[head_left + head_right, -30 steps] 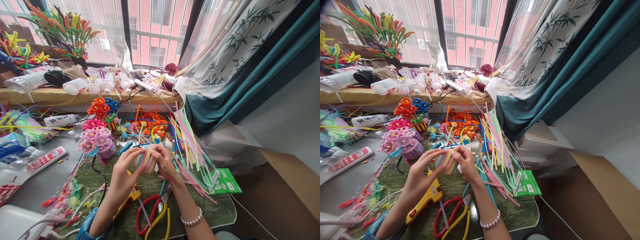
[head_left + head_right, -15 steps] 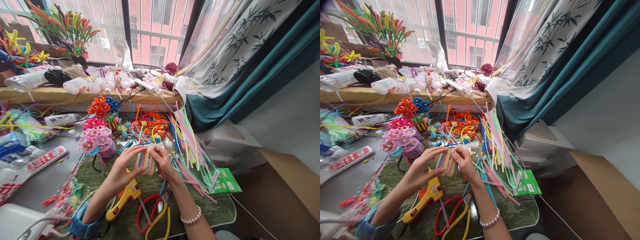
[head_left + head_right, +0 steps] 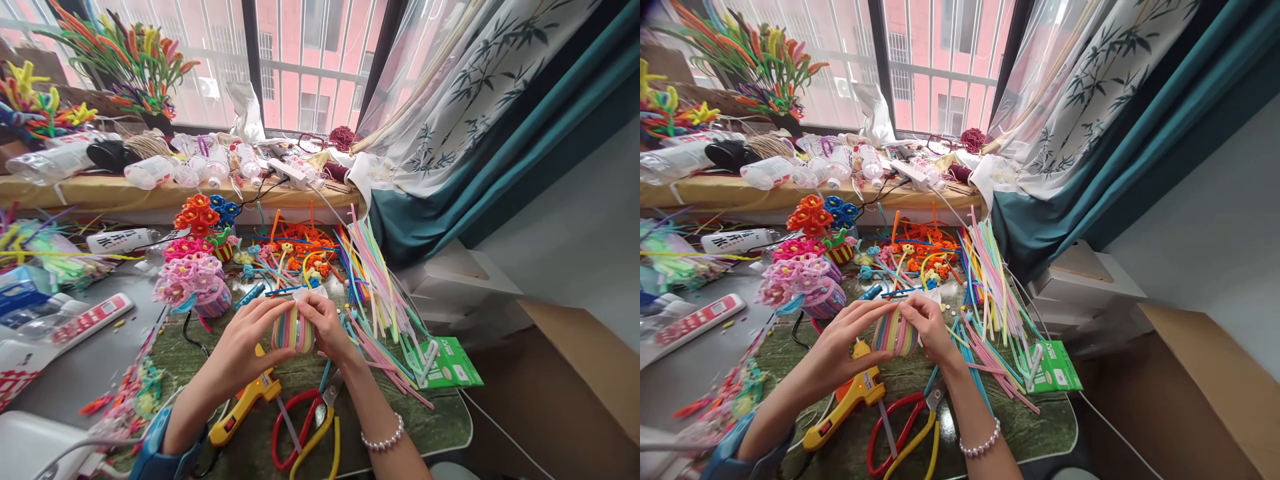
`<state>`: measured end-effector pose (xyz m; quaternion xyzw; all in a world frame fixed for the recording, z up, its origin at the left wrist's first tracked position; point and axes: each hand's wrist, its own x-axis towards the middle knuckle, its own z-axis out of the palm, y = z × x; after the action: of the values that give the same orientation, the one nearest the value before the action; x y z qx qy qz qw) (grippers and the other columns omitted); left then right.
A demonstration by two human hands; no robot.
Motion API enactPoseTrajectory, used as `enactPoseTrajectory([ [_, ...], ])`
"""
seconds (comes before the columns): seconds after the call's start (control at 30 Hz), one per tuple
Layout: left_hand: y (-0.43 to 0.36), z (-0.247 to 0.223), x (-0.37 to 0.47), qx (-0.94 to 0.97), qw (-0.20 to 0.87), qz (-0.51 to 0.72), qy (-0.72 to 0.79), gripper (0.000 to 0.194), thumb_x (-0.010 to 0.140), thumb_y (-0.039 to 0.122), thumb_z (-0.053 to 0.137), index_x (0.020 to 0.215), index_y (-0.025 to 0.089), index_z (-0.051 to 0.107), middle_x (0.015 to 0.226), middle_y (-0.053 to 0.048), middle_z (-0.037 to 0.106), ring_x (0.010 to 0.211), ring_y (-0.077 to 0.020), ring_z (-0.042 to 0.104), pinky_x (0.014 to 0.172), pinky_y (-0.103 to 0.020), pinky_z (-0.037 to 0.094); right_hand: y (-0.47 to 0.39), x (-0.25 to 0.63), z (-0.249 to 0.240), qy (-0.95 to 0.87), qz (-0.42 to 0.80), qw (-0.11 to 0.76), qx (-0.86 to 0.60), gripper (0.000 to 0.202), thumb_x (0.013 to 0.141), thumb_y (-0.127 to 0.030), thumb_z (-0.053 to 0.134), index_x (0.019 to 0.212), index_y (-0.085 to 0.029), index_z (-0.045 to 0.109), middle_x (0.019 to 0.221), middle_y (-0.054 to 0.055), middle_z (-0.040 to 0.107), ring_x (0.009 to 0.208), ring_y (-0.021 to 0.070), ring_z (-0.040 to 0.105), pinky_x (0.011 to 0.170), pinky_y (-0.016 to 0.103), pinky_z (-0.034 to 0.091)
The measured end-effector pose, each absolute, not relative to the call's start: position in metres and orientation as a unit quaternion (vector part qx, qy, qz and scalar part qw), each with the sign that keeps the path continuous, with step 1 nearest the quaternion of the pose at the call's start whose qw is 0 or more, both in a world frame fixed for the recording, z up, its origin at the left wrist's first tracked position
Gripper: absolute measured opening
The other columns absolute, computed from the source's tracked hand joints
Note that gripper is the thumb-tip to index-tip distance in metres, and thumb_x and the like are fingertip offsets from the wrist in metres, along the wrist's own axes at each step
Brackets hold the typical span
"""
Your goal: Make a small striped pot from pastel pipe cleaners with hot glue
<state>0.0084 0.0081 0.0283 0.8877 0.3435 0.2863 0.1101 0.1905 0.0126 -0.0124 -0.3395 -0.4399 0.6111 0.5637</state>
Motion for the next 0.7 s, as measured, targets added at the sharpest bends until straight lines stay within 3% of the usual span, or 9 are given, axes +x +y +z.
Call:
enactPoseTrajectory([
  [0.1,0.009,0.029,0.008,0.882,0.136,0.297,0.34,0.044,0.085,0.035,0.067,0.126,0.023,0.057,0.119,-0.01,0.068,0.109,-0.0247,0.061,0.09,-0.039,0.052,0.011,0.19,-0.01,-0.491,0.574,0.548,-0.358,0.035,0.081,-0.049,0.066,0.065,-0.019,0.059,0.061,-0.003,0.048,0.058,0.0113,0.041,0.055,0.024,0.034],
  [0.2,0.012,0.03,0.008,0.868,0.143,0.315,0.357,0.016,0.087,0.027,0.062,0.101,0.023,0.066,0.095,-0.004,0.073,0.089,-0.0198,0.064,0.078,-0.032,0.053,0.009,0.187,-0.009,-0.535,0.539,0.537,-0.367,0.034,0.085,-0.046,0.063,0.063,-0.02,0.06,0.06,-0.003,0.049,0.057,0.0123,0.044,0.057,0.026,0.037],
  [0.27,0.014,0.03,0.007,0.861,0.143,0.323,0.367,0.005,0.087,0.024,0.06,0.086,0.022,0.065,0.08,-0.001,0.071,0.076,-0.0166,0.063,0.069,-0.028,0.051,0.008,0.185,-0.008,-0.55,0.513,0.549,-0.365,0.028,0.088,-0.042,0.061,0.071,-0.02,0.064,0.068,-0.001,0.058,0.066,0.0147,0.052,0.066,0.028,0.042],
  [0.37,0.017,0.032,0.002,0.849,0.107,0.343,0.386,0.01,0.088,0.023,0.058,0.08,0.021,0.063,0.075,0.0,0.068,0.071,-0.0152,0.061,0.063,-0.026,0.048,0.01,0.187,-0.008,-0.537,0.469,0.601,-0.361,0.017,0.089,-0.036,0.061,0.095,-0.022,0.068,0.095,0.004,0.068,0.096,0.0199,0.061,0.091,0.033,0.044],
  [0.43,0.018,0.033,-0.002,0.838,0.054,0.363,0.403,0.01,0.09,0.023,0.056,0.083,0.021,0.063,0.079,-0.001,0.069,0.075,-0.0166,0.061,0.067,-0.027,0.048,0.013,0.191,-0.009,-0.501,0.453,0.64,-0.366,0.019,0.088,-0.034,0.062,0.102,-0.022,0.067,0.101,0.005,0.067,0.102,0.0206,0.061,0.096,0.035,0.043],
  [0.6,0.024,0.022,-0.004,0.823,-0.087,0.344,0.443,0.013,0.092,0.021,0.052,0.088,0.021,0.064,0.088,-0.004,0.071,0.083,-0.0217,0.06,0.074,-0.033,0.047,0.022,0.202,-0.016,-0.401,0.436,0.707,-0.386,0.018,0.083,-0.034,0.066,0.095,-0.021,0.066,0.088,0.003,0.065,0.084,0.018,0.061,0.082,0.033,0.048],
  [0.7,0.029,0.01,-0.002,0.852,-0.096,0.254,0.447,0.02,0.093,0.018,0.046,0.086,0.021,0.065,0.088,-0.005,0.07,0.08,-0.0222,0.061,0.069,-0.032,0.048,0.025,0.203,-0.019,-0.375,0.438,0.72,-0.386,0.017,0.079,-0.034,0.068,0.09,-0.02,0.066,0.084,0.003,0.065,0.078,0.0168,0.059,0.075,0.031,0.047],
])
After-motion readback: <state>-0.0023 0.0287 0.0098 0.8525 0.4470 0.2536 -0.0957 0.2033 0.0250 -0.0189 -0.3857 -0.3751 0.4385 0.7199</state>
